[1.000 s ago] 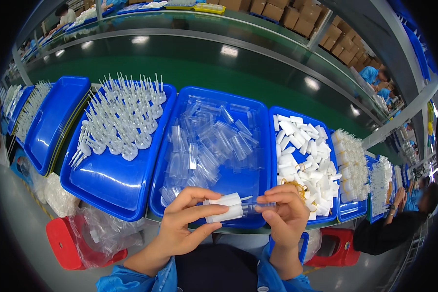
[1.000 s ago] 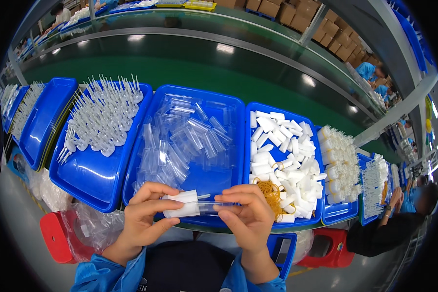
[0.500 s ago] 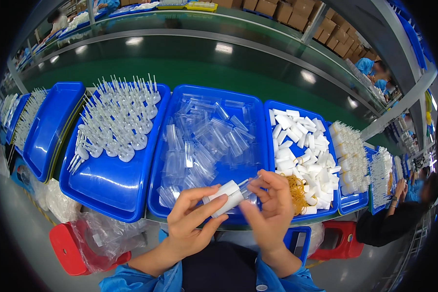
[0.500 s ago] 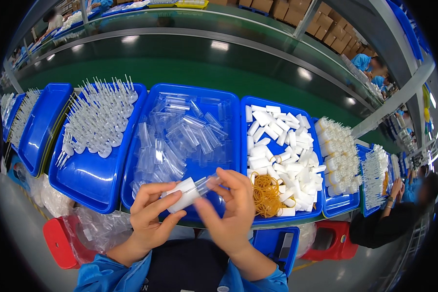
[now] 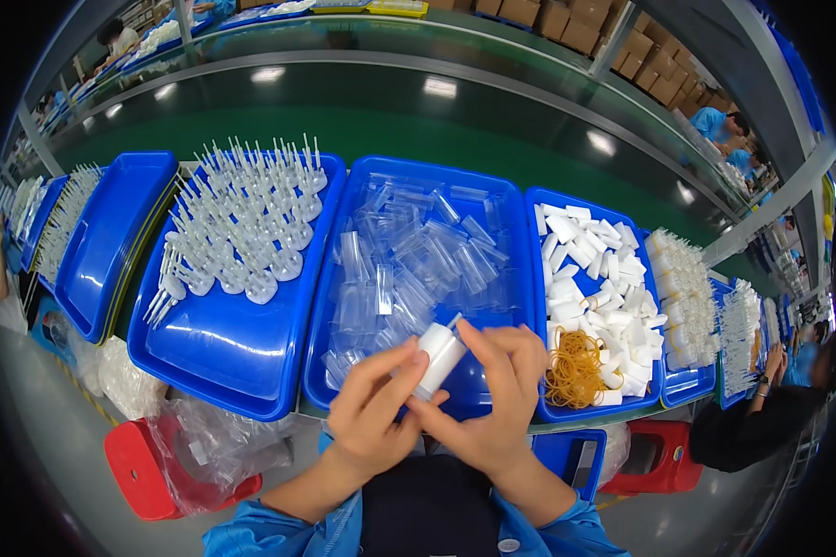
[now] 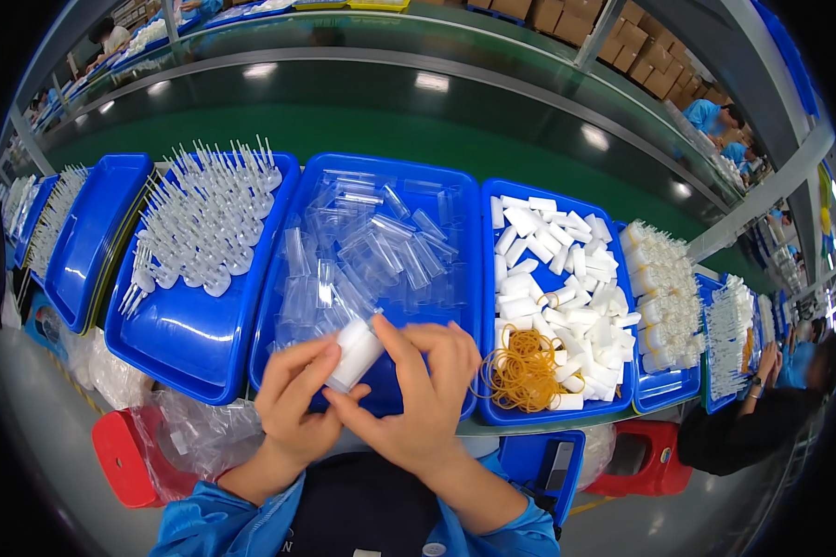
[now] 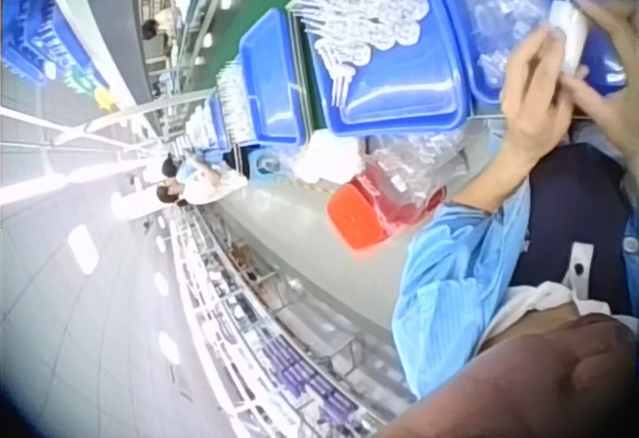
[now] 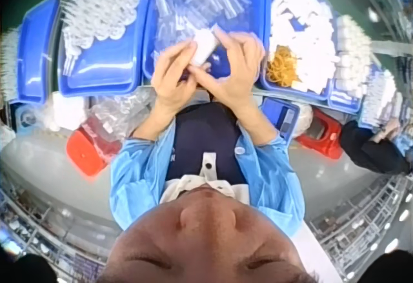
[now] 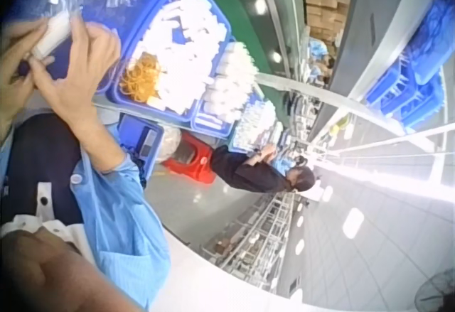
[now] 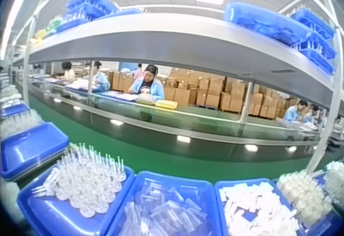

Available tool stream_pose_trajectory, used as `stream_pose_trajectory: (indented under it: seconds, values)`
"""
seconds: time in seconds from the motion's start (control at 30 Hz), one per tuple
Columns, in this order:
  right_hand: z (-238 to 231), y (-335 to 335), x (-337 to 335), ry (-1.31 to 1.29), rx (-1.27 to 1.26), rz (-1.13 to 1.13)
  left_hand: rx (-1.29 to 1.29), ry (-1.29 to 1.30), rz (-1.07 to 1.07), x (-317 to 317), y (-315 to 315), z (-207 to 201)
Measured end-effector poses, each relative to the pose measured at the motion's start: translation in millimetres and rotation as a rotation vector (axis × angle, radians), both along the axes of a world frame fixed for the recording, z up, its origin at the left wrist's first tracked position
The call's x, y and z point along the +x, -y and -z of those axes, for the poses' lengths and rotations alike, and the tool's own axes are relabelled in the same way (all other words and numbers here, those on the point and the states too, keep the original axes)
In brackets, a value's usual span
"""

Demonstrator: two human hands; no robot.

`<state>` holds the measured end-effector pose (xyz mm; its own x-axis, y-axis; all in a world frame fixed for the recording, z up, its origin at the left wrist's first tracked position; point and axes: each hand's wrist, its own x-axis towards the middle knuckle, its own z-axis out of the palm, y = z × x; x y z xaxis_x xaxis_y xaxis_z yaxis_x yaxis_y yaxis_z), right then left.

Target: The person assembles medical supplies by inserting white plastic components into clear plastic tubes. They pick up the white parts and tubes from blue bins, fit them together, and place the assembled units into a tray. The process is repetitive and involves handling small components with both hands.

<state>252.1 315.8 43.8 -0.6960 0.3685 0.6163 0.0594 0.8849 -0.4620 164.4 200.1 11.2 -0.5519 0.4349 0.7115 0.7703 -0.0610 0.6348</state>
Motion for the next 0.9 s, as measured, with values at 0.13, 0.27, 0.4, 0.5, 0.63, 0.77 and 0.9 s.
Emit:
stream_pose_trajectory:
  seconds: [0.13, 0.27, 0.4, 0.5, 0.63, 0.77, 0.9]
  values:
    - [3, -12, -3, -0.045, -0.311, -0.151, -0.048, -0.066, -0.051, -29, 16, -15]
    - [16, -13, -6, 0.280, -0.134, -0.433, 0.108, 0.270, 0.037, -33, 20, -13]
    - [12, -26, -1, 0.412, -0.082, -0.152, 0.295, 0.571, 0.315, -32, 25, -7]
    - [8, -38, 7, 0.314, -0.086, -0.140, 0.292, 0.582, 0.393, -31, 27, 0]
    - [7, -49, 25, 0.061, -0.670, -0.374, 0.214, 0.699, 0.398, -21, 23, -16]
    - [-1, -43, 31, -0.077, -0.985, -0.512, 0.157, 0.718, 0.426, -13, 18, -17]
    - [4, -52, 39, 0.009, -0.630, -0.367, 0.118, 0.726, 0.459, -10, 17, -19]
